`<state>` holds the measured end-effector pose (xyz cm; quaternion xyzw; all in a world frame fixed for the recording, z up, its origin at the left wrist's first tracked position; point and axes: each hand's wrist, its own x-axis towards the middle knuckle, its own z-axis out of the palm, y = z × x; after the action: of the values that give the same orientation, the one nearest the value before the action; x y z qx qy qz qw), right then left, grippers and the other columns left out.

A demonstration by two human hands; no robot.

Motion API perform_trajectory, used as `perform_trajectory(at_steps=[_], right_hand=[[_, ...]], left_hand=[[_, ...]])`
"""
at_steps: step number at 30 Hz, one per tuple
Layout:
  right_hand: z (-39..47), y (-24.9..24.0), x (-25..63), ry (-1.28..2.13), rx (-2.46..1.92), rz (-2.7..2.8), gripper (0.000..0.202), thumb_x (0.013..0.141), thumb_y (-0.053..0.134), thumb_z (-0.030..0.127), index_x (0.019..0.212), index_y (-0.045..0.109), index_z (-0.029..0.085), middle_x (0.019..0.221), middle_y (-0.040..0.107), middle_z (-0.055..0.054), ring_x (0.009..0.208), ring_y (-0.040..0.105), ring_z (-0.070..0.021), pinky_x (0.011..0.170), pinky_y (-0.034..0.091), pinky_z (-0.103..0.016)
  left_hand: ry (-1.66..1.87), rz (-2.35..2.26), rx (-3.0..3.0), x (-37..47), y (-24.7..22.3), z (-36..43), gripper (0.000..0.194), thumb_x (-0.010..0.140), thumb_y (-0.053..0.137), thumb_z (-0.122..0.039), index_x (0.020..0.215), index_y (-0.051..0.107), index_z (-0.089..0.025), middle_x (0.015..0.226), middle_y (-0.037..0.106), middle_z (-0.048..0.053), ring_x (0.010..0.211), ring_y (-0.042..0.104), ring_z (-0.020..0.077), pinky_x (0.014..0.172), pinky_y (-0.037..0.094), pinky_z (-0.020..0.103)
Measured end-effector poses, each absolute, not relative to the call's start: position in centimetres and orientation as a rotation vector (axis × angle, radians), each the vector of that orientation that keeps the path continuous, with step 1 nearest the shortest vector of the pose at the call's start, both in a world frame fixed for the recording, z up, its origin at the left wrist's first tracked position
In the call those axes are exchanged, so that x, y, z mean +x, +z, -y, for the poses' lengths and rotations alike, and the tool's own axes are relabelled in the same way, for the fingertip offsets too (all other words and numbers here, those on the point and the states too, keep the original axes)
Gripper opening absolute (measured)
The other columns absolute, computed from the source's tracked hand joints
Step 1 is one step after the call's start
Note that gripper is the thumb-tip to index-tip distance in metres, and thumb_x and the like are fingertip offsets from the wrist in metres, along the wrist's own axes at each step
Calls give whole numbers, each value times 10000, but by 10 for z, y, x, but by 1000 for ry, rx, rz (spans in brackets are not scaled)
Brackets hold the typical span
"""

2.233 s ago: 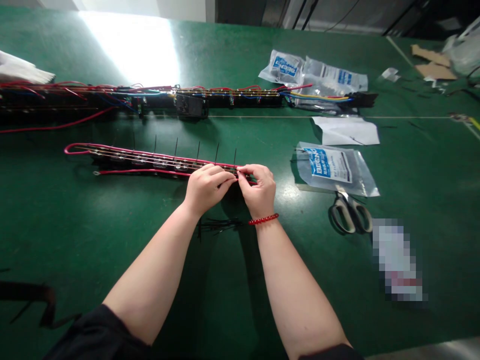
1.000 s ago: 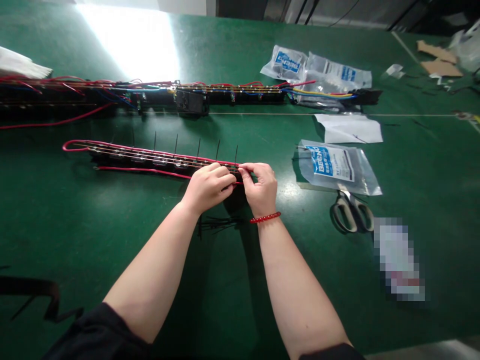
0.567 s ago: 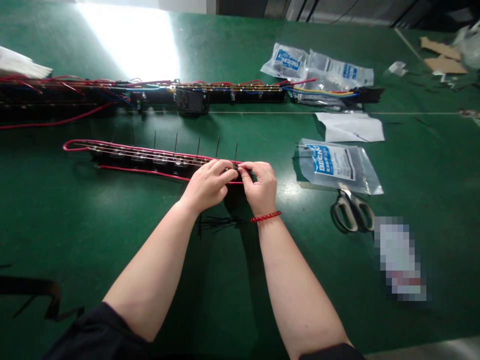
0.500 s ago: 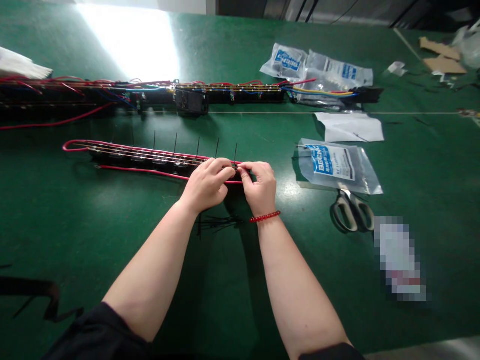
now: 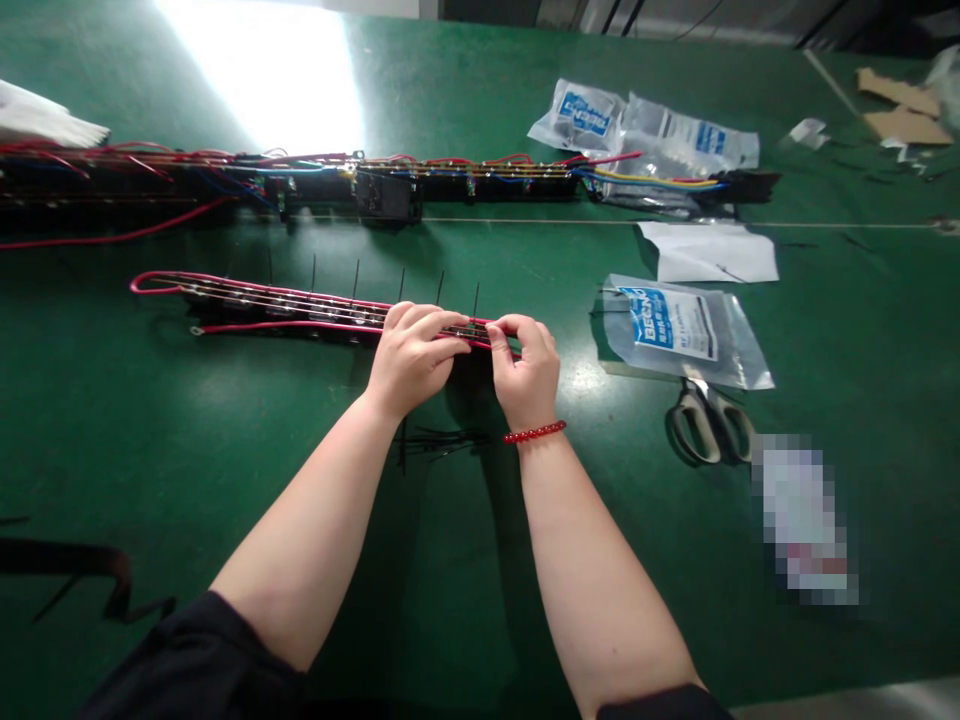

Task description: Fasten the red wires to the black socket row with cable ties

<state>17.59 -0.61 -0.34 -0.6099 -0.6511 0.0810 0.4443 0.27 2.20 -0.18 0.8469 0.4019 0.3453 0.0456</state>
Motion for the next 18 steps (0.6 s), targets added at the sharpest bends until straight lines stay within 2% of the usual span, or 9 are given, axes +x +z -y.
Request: perform_trajectory(at_steps=[6, 11, 18], right_hand=[[9, 0, 174, 192, -1418, 1358, 150, 1020, 490, 355, 987, 584, 244, 969, 716, -47, 918, 689, -198, 886, 539, -385], [8, 10, 177, 294, -1365, 1158, 144, 1017, 488, 372, 987, 542, 242, 952, 705, -43, 885, 721, -176, 845, 594, -367], [-29, 21, 205, 448, -1378, 1340, 135, 942, 605, 357, 897, 590, 231, 816, 712, -8, 782, 731, -170, 767, 610, -346]], left_hand=[[994, -1233, 2580, 3, -10, -25, 264, 901, 545, -118, 896, 764, -266, 1305, 708, 35, 1274, 616, 240, 1143, 373, 539], [968, -1245, 2535, 4, -10, -27, 273, 890, 528, -101, 870, 750, -258, 1281, 721, 23, 1250, 631, 224, 1136, 374, 509], [948, -1232, 2498, 5, -3, -27, 253, 867, 532, -107, 792, 726, -251, 1236, 729, 11, 1174, 653, 208, 1024, 406, 441]])
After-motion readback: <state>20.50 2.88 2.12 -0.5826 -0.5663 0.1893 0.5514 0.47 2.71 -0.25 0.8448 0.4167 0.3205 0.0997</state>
